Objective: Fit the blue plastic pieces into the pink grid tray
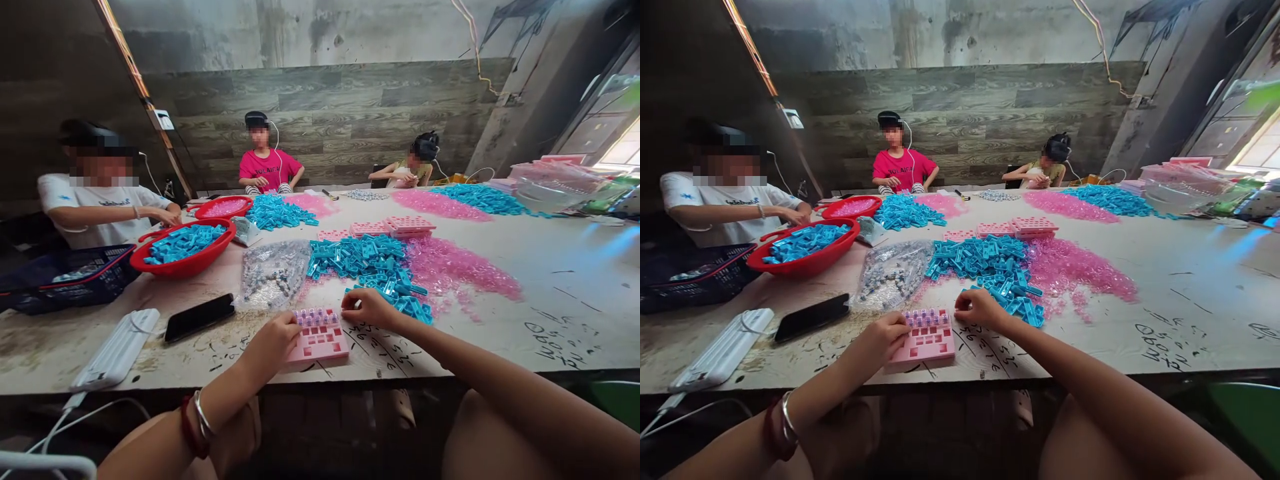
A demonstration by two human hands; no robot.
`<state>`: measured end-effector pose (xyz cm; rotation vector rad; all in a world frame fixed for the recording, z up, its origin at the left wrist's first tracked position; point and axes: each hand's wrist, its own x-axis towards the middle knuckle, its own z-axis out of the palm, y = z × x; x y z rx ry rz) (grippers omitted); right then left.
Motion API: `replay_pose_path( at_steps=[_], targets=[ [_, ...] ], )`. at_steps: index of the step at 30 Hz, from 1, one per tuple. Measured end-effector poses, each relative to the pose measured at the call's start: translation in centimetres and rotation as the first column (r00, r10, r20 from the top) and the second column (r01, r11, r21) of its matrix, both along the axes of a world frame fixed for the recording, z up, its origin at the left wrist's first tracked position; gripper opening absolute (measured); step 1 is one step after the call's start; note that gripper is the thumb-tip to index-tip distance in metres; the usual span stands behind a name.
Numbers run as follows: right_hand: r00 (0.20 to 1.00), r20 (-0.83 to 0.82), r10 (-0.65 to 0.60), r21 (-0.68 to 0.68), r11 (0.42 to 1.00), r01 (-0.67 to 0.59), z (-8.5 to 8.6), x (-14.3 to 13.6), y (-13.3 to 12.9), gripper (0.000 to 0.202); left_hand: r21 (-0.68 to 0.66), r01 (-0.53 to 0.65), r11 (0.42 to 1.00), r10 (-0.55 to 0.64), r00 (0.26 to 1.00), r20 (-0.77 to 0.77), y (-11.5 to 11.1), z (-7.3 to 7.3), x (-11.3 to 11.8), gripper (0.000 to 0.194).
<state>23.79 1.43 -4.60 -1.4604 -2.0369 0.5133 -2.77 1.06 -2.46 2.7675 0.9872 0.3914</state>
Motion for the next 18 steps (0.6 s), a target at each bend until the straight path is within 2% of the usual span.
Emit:
replay_pose_path(
  at_steps=[6,11,15,18],
  targets=[
    [0.999,0.044,0.030,0.082,0.996,-0.034,0.4,-0.4,-0.8,0.006,-0.014,0.017,1.000,-0.018,0.998,-0.065,0.2,0.4,0.2,0.027],
    [0.999,0.018,0.037,0.108,0.993,-0.039,0.3,-0.5,-0.7,0.006,-0.024,0.013,1.000,-0.015,0.995,-0.102,0.4,0.8,0.3,0.021],
    [0.999,-0.036,-0.001,0.186,0.982,0.007,0.3,-1.1,-0.5,0.007,-0.054,0.006,0.999,-0.010,0.997,-0.081,0.4,0.9,0.4,0.020],
    [0.998,-0.043,0.046,0.239,0.970,-0.035,0.9,-2.6,-0.9,0.005,-0.072,0.002,0.997,-0.005,0.999,-0.032,0.4,0.9,0.3,0.018]
  ],
)
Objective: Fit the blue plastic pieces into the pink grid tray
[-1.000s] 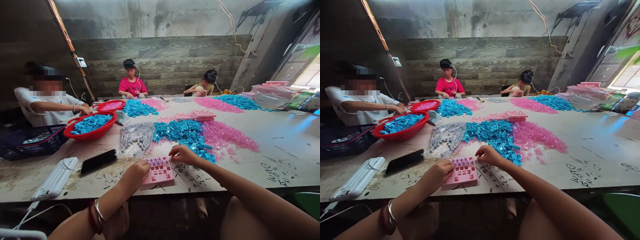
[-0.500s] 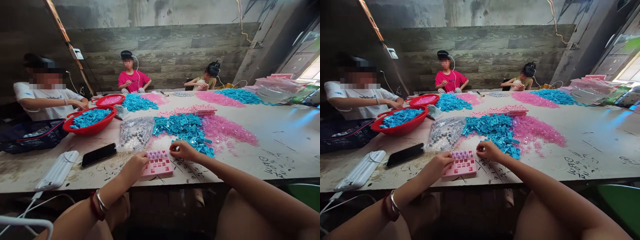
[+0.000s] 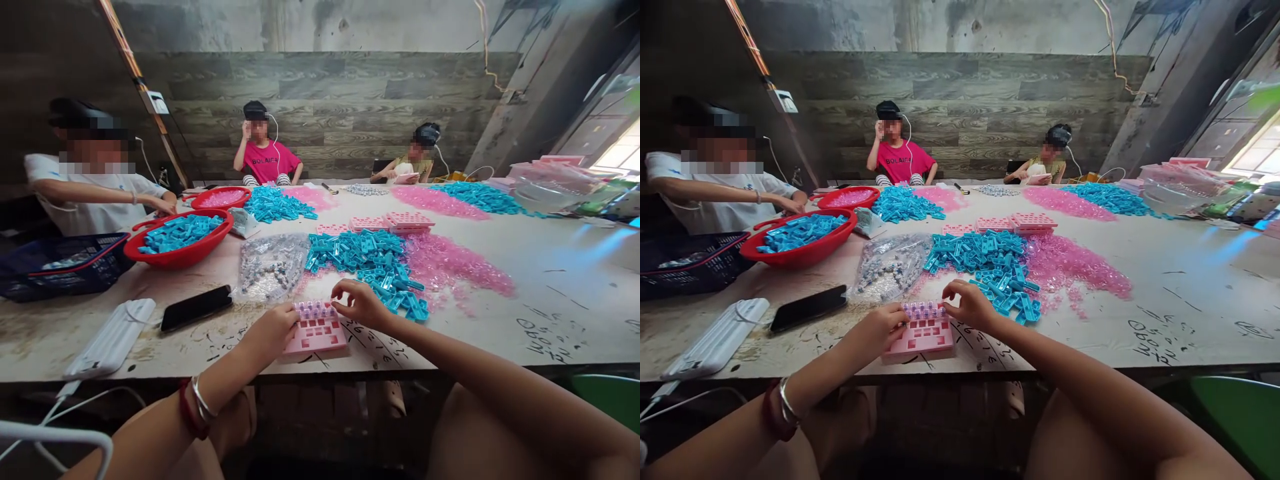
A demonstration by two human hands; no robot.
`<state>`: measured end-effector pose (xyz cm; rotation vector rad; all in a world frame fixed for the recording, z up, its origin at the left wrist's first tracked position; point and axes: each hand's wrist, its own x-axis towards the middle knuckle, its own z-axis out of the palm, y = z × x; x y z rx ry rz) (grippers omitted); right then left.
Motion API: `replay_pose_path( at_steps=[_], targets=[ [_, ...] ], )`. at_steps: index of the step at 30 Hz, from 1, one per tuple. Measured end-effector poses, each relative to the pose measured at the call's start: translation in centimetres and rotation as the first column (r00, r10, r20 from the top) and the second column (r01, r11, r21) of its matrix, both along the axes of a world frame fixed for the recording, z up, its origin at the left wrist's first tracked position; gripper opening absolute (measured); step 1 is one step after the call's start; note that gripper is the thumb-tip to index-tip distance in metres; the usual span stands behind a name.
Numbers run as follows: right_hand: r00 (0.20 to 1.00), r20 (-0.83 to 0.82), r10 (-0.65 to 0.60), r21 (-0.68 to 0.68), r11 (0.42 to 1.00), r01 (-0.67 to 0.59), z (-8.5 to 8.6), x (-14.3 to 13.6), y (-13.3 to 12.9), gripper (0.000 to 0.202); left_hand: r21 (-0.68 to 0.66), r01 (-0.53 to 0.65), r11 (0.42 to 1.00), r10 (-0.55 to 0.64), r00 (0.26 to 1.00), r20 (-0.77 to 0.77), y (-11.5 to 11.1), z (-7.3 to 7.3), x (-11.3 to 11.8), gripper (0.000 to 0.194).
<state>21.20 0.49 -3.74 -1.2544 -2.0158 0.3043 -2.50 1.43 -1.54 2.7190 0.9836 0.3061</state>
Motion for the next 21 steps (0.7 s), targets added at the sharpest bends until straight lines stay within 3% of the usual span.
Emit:
replay_pose_path(
  at_steps=[4,9,12,21],
  targets=[
    [0.994,0.009,0.107,0.051,0.993,-0.107,1.0,-2.6,-1.2,0.007,0.007,-0.024,1.000,0.023,0.994,0.106,0.0,0.3,-0.6,0.012],
    [0.978,0.100,0.185,0.143,0.970,-0.198,0.7,-5.5,-1.4,0.008,0.039,-0.061,0.997,0.055,0.990,0.132,0.4,0.2,-1.4,0.037],
    [0.972,0.147,0.182,0.178,0.962,-0.207,0.1,-6.5,-1.1,0.008,-0.005,-0.045,0.999,0.045,0.990,0.132,0.7,-0.1,-1.6,0.041],
    [0.970,0.196,0.146,0.176,0.968,-0.181,-0.6,-6.8,-1.1,0.008,-0.013,-0.042,0.999,0.043,0.996,0.075,0.8,0.1,-1.7,0.027]
  ],
)
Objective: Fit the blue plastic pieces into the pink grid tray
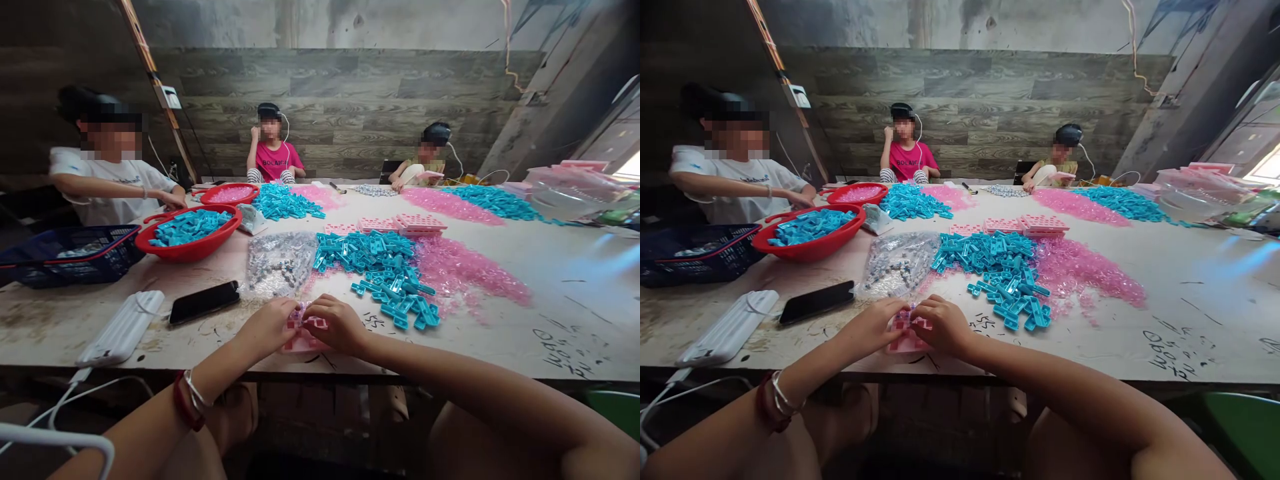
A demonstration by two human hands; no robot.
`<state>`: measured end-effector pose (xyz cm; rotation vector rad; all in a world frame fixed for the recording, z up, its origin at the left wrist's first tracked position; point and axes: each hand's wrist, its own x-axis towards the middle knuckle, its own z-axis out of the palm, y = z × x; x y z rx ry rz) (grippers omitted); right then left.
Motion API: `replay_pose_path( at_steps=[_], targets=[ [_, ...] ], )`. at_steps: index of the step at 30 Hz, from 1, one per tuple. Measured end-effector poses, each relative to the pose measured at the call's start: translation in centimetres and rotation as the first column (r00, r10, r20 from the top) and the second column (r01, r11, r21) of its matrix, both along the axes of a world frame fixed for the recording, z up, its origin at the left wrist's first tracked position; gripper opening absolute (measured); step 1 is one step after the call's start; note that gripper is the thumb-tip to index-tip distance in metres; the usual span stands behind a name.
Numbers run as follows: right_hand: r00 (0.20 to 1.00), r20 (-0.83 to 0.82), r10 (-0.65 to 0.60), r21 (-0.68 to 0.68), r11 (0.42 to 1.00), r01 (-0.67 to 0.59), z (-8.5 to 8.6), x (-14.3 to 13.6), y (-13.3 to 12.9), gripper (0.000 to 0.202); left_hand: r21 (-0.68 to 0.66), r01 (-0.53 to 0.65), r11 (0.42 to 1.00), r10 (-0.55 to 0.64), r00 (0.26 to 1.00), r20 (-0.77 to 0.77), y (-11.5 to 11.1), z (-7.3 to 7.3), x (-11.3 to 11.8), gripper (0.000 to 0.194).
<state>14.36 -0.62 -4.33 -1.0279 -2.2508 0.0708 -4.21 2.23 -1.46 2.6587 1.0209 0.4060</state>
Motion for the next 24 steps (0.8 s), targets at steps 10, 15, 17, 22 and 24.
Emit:
replay_pose_path(
  at_steps=[10,15,17,22,24],
  targets=[
    [1.000,0.011,0.022,0.004,1.000,-0.022,0.6,-0.1,0.2,0.007,0.007,-0.009,1.000,0.009,0.999,-0.037,-0.1,0.3,0.2,0.022],
    [0.996,-0.003,0.089,0.028,0.996,-0.089,1.2,-0.3,0.3,0.008,0.006,-0.014,1.000,0.014,1.000,-0.024,-0.1,0.5,0.2,0.013],
    [0.993,-0.015,0.121,0.030,0.992,-0.121,1.1,-0.4,0.4,0.012,0.017,-0.007,1.000,0.007,1.000,0.006,0.1,0.3,0.2,0.012],
    [0.984,-0.044,0.175,-0.010,0.984,-0.176,0.4,-0.5,1.1,0.019,-0.029,0.000,1.000,0.001,0.998,0.065,0.8,-0.1,0.6,0.009],
    [0.978,-0.057,0.202,-0.027,0.979,-0.204,0.0,-0.3,1.4,0.020,-0.075,0.040,0.996,-0.033,0.995,0.094,1.2,-0.1,0.8,0.009]
  ],
)
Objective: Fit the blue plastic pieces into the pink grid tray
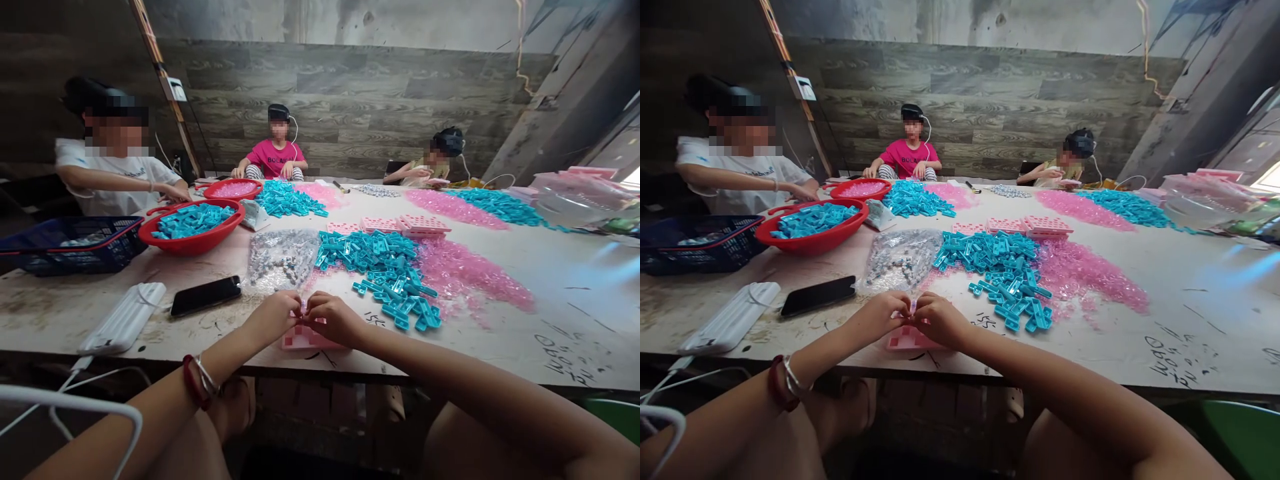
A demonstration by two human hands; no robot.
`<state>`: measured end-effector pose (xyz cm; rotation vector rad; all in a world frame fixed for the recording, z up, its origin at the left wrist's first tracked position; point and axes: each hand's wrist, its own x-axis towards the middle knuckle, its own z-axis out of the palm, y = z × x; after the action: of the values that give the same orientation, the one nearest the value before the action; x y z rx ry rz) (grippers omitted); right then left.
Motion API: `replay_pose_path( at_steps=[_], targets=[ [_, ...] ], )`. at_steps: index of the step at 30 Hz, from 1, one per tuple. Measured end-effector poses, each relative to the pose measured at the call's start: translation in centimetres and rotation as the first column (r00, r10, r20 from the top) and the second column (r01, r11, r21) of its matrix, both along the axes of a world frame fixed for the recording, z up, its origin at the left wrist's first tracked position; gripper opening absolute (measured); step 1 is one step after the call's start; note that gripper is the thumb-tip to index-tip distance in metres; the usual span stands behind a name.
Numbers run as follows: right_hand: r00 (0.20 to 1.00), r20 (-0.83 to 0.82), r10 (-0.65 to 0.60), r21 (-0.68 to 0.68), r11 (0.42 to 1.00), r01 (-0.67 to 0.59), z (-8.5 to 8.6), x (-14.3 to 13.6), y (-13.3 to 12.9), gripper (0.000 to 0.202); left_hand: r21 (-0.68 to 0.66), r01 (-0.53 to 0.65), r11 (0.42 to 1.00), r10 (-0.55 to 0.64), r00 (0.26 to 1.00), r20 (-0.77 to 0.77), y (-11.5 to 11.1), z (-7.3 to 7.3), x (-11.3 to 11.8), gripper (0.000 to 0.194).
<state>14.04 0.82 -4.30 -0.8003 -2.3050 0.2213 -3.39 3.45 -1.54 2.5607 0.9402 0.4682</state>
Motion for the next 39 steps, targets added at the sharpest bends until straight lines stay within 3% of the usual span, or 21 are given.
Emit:
replay_pose_path(
  at_steps=[5,11,16,25,33,39],
  targets=[
    [0.999,0.021,0.046,-0.042,0.998,-0.045,0.1,0.2,0.6,0.020,-0.060,0.060,0.996,-0.056,0.997,0.060,0.9,-0.5,0.1,0.013],
    [0.990,0.141,-0.019,-0.028,0.999,0.023,1.5,-0.3,0.0,0.011,0.000,0.004,1.000,-0.004,1.000,0.030,0.4,-1.3,-0.2,0.009],
    [0.979,0.189,-0.081,-0.018,0.996,0.086,2.1,-1.1,-0.8,0.010,0.038,-0.030,0.999,0.029,0.999,0.030,-0.2,-1.1,-0.6,0.008],
    [0.940,0.158,-0.302,0.081,0.953,0.293,0.3,-1.8,-3.8,0.016,0.101,-0.015,0.995,0.013,1.000,0.012,-1.8,-0.6,-0.9,0.012],
    [0.930,0.222,-0.292,0.034,0.956,0.292,1.3,-2.4,-2.4,0.018,0.045,-0.134,0.990,0.130,0.989,0.075,-1.7,-1.9,-0.5,0.009],
    [0.909,0.296,-0.293,-0.002,0.952,0.307,1.7,-2.4,-1.7,0.017,-0.003,-0.149,0.989,0.148,0.981,0.125,-1.5,-2.3,-0.6,0.012]
  ],
)
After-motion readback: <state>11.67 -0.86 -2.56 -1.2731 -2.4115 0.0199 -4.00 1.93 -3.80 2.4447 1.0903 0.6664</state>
